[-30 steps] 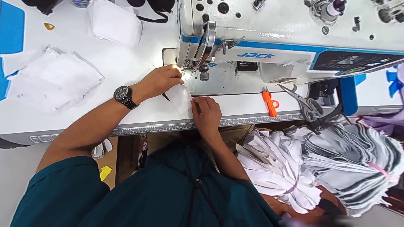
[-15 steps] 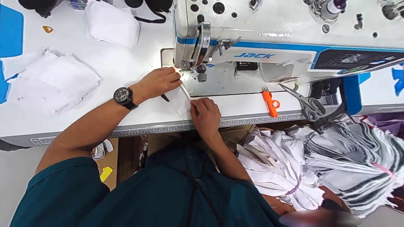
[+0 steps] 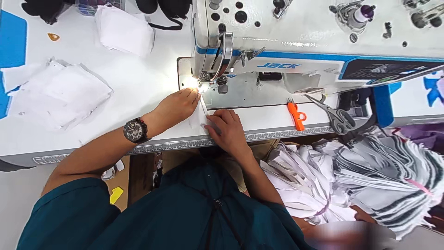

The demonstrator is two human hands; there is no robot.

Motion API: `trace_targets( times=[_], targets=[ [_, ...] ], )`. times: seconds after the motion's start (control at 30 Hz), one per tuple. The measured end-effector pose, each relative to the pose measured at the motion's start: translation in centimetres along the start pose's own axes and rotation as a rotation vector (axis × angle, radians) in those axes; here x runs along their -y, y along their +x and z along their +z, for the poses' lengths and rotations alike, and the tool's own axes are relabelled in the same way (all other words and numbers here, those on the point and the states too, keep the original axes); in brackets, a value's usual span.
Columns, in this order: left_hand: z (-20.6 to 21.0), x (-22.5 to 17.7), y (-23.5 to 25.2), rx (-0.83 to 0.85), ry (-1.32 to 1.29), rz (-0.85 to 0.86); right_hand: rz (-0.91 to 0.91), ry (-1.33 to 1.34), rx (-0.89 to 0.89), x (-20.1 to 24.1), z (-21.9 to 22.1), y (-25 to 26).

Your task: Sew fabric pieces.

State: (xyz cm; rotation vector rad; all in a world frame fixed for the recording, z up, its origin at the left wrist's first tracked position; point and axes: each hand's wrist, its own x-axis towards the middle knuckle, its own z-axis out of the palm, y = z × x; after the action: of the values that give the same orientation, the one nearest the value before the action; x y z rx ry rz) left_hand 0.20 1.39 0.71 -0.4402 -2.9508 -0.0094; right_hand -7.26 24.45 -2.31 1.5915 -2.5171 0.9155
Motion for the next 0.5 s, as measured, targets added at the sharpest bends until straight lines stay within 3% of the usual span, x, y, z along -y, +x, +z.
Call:
trace_targets(
  times=[0.2, 0.5],
  targets=[
    [-0.2, 1.1, 0.3, 0.064, -0.063, -0.069, -0.116, -0.080, 0.123, 0.5, 0.4, 0.5],
    [-0.2, 1.8, 0.4, 0.032, -0.108, -0.076, -0.120, -0.115, 0.126, 0.8, 0.5, 1.0]
  ],
)
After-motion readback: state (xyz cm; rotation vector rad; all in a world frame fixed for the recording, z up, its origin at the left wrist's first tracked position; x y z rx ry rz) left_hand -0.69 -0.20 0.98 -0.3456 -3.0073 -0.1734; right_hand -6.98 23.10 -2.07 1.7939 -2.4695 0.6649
